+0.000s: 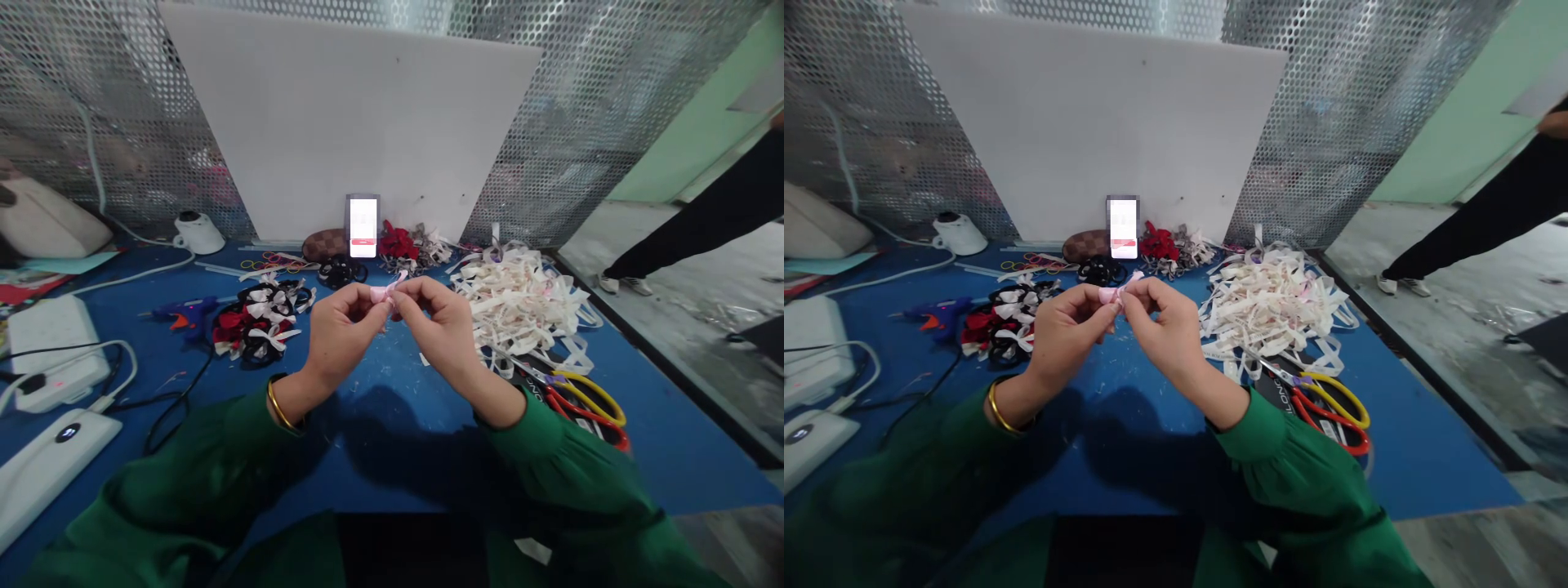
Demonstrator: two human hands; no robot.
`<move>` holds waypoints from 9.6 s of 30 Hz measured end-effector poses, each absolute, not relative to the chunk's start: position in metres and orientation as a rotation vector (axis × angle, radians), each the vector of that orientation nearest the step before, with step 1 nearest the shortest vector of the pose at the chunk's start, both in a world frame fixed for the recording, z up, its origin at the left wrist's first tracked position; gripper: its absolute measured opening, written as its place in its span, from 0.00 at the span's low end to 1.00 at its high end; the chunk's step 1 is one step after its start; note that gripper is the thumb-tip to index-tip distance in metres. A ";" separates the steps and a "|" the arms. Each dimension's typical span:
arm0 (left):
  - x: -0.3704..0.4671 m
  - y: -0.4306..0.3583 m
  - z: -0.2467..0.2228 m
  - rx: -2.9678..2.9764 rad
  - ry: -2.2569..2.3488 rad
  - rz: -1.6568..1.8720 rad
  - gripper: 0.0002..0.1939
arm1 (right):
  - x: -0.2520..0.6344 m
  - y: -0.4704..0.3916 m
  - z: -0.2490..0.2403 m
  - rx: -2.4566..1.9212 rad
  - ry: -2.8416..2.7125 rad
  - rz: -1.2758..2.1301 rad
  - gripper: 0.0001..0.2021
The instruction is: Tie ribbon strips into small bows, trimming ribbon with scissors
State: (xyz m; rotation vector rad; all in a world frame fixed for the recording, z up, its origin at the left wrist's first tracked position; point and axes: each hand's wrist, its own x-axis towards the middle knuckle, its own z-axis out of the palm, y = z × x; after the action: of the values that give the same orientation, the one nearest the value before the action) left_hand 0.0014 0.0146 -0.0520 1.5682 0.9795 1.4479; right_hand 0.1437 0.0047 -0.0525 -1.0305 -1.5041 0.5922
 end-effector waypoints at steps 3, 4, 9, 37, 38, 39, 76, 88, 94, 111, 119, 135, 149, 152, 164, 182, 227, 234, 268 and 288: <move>0.000 0.016 -0.052 1.534 0.978 1.444 0.04 | 0.145 0.001 -0.050 -0.998 -1.680 0.345 0.03; 0.000 0.016 -0.053 1.520 0.977 1.439 0.04 | 0.146 0.000 -0.050 -0.990 -1.722 0.267 0.03; 0.000 0.016 -0.054 1.483 0.949 1.419 0.05 | 0.148 0.001 -0.052 -1.015 -1.820 0.031 0.06; 0.001 0.019 -0.058 1.500 1.018 1.407 0.04 | 0.153 0.007 -0.053 -1.045 -2.053 -0.495 0.11; 0.001 0.018 -0.058 1.519 1.027 1.412 0.04 | 0.153 0.007 -0.052 -1.062 -2.054 -0.453 0.11; 0.001 0.017 -0.059 1.548 1.042 1.419 0.05 | 0.153 0.006 -0.051 -1.081 -2.044 -0.376 0.10; 0.001 0.013 -0.057 1.582 0.959 1.411 0.09 | 0.154 0.011 -0.044 -0.947 -1.318 1.259 0.07; 0.003 0.019 -0.055 1.204 0.766 1.296 0.13 | 0.151 0.012 -0.042 -0.785 -1.023 1.671 0.04; 0.002 0.020 -0.051 1.088 0.688 1.271 0.11 | 0.146 0.008 -0.041 -0.776 -0.835 1.688 0.05; 0.002 0.022 -0.054 1.115 0.751 1.233 0.11 | 0.144 0.007 -0.041 -0.784 -0.645 1.812 0.06; -0.005 0.028 -0.051 0.972 0.720 1.065 0.11 | 0.147 0.007 -0.045 -0.821 -1.000 1.463 0.06; -0.009 0.030 -0.046 0.773 0.618 0.934 0.12 | 0.150 0.007 -0.043 -0.902 -1.367 1.046 0.04; -0.013 0.029 -0.042 0.852 0.620 0.829 0.10 | 0.164 0.009 -0.038 -1.006 -1.759 0.448 0.08; -0.013 0.029 -0.041 0.767 0.656 0.835 0.05 | 0.168 0.010 -0.040 -0.958 -1.990 0.090 0.14; -0.011 0.029 -0.041 0.793 0.720 0.763 0.06 | 0.173 0.015 -0.042 -0.893 -2.218 -0.045 0.14; -0.009 0.025 -0.046 1.216 0.817 0.930 0.07 | 0.155 0.008 -0.042 -1.041 -1.494 0.826 0.04; -0.011 0.025 -0.042 1.273 0.762 0.843 0.10 | 0.169 0.010 -0.028 -0.957 -1.726 0.820 0.05; -0.010 0.024 -0.044 1.312 0.749 0.804 0.09 | 0.172 0.009 -0.028 -0.944 -1.625 0.814 0.07; -0.009 0.025 -0.046 1.237 0.707 0.838 0.06 | 0.171 0.004 -0.028 -0.903 -2.122 -0.006 0.07; -0.010 0.024 -0.042 1.295 0.636 0.953 0.13 | 0.194 0.006 -0.017 -1.212 -1.892 0.627 0.15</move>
State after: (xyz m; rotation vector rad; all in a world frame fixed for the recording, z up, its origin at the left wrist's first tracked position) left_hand -0.0104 0.0238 -0.0423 1.2947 0.6362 0.9531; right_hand 0.1935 0.0064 -0.0168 -1.2115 -1.8924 0.6269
